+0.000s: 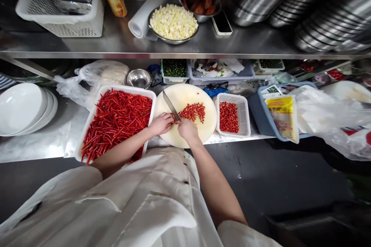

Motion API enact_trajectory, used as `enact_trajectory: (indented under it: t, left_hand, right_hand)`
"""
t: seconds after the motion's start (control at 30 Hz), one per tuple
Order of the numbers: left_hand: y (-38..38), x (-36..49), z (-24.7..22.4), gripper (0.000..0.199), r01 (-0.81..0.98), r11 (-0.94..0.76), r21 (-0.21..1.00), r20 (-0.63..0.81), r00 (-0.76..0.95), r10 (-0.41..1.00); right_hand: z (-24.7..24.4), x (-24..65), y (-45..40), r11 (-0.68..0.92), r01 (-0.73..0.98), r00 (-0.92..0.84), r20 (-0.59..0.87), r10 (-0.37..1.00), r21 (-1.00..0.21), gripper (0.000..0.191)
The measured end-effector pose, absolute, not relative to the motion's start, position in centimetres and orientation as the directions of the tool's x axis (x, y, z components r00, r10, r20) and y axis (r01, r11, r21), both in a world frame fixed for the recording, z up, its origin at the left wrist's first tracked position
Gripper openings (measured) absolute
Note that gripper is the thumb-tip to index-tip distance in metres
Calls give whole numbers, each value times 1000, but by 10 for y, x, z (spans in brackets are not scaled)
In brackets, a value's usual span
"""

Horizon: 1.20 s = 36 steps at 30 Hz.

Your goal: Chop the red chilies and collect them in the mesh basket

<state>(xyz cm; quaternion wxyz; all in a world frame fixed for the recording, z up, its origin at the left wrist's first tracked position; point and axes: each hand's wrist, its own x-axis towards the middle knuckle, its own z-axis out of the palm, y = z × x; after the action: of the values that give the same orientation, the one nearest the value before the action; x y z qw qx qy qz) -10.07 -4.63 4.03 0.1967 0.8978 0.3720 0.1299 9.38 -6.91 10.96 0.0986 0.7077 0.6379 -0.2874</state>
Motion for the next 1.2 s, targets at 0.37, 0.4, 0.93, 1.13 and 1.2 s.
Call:
enact_trajectory:
  t: [0.37, 0.4, 0.93, 1.13, 1.2]
  left_hand:
    - [-53, -105, 39, 21, 731, -497, 467, 69, 531, 845]
    - [-46, -105, 40, 24, 715, -516, 472, 92, 542, 835]
    - [-44, -99, 38, 17, 728, -382, 569, 59, 427, 902]
    - [-48, -92, 31, 12, 710, -472, 523, 57, 523, 850]
    - [-44, -91, 29, 12, 709, -485, 511, 47, 541, 840]
  right_hand:
    - [101, 103, -58, -157, 916, -58, -508, 859, -369, 33]
    - [100, 106, -60, -152, 910, -65, -495, 867, -387, 32]
    - [102, 114, -78, -222, 905, 26, -474, 880, -364, 39]
    - [106, 90, -71, -200, 947, 35, -536, 843, -253, 38]
    - [106, 84, -64, -210, 951, 55, -542, 839, -229, 38]
